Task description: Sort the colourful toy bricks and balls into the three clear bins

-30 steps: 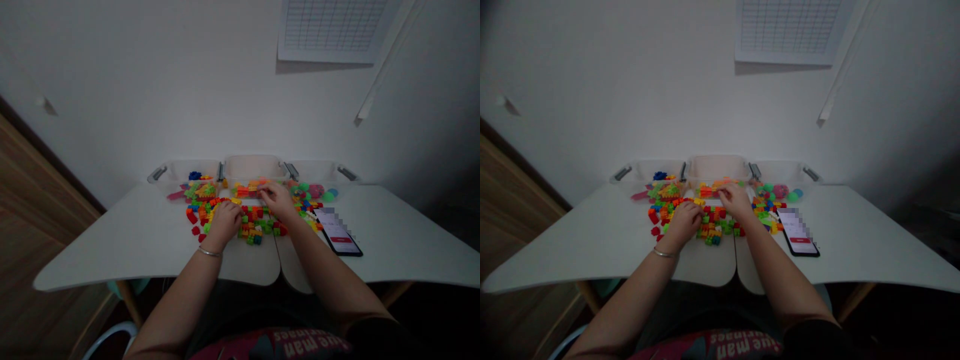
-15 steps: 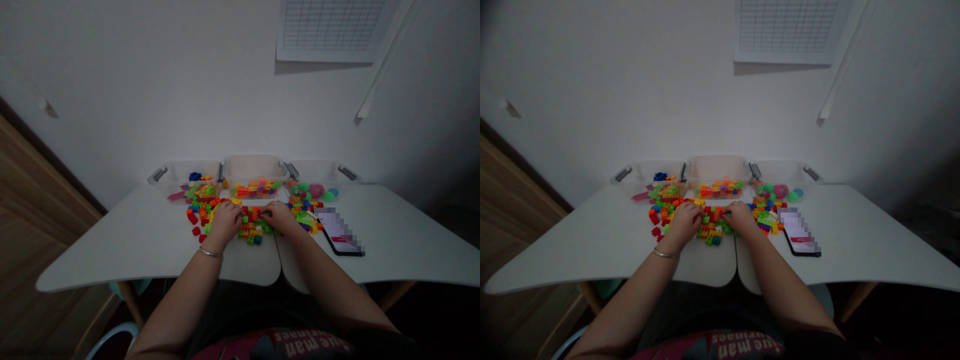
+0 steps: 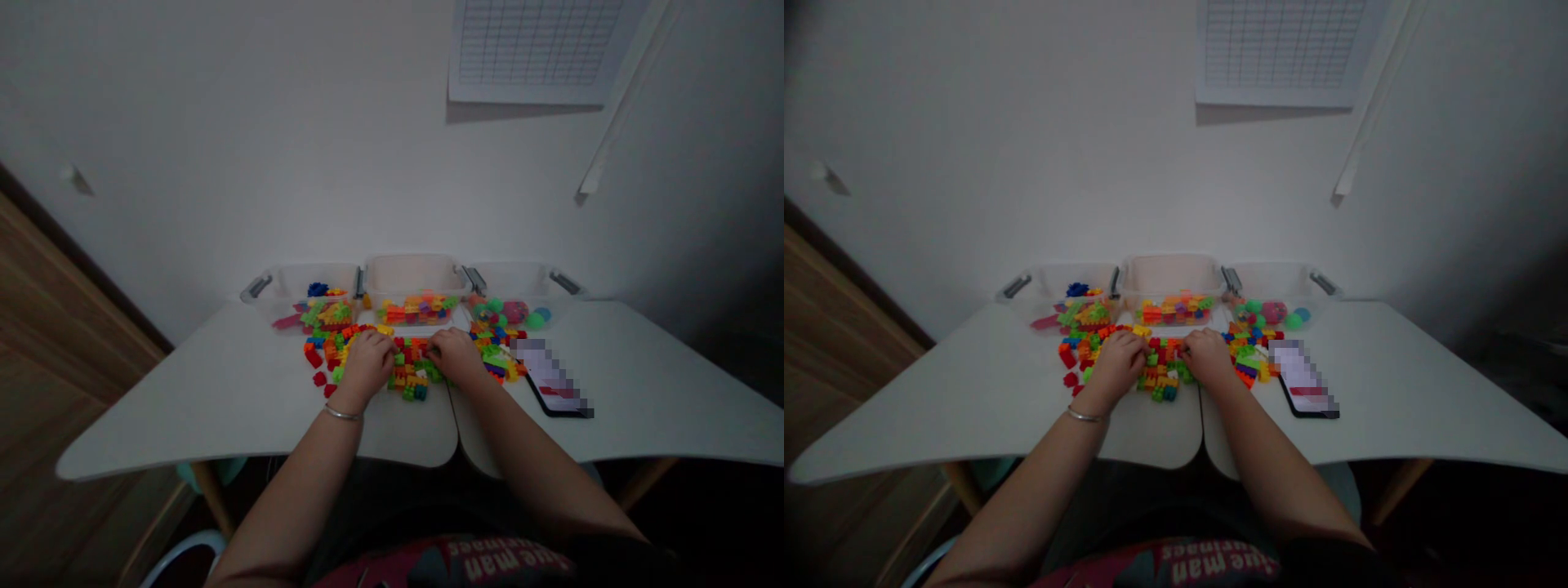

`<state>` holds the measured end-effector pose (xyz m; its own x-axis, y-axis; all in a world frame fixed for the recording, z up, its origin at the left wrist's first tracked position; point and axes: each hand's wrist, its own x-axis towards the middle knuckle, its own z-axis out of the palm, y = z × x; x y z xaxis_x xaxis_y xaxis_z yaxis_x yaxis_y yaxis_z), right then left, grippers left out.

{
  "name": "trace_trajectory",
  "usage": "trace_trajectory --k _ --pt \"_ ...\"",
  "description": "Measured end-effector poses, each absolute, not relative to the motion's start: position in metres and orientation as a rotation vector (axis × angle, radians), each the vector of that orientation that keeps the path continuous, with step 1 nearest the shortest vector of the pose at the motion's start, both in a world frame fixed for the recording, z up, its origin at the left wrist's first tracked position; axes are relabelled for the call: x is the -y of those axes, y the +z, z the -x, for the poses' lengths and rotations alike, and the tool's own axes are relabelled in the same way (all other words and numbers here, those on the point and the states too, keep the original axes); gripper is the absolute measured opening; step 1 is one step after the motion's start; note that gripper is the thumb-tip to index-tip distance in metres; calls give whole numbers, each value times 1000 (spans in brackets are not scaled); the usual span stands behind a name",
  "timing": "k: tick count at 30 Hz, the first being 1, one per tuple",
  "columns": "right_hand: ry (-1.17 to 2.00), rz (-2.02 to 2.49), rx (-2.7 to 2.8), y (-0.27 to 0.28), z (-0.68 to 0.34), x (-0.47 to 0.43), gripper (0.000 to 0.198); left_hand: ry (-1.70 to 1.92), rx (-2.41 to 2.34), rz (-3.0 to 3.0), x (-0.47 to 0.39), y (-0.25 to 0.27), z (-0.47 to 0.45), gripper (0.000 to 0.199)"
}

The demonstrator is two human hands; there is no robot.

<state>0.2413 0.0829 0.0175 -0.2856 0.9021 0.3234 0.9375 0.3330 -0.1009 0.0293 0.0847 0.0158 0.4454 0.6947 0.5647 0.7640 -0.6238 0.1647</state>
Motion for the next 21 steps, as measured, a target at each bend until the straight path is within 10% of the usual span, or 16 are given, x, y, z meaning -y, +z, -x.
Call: trace_trajectory --k 21 --pt "-27 1584 2257 6 -246 -89 13 -957 1308 2581 -85 15 -29 16"
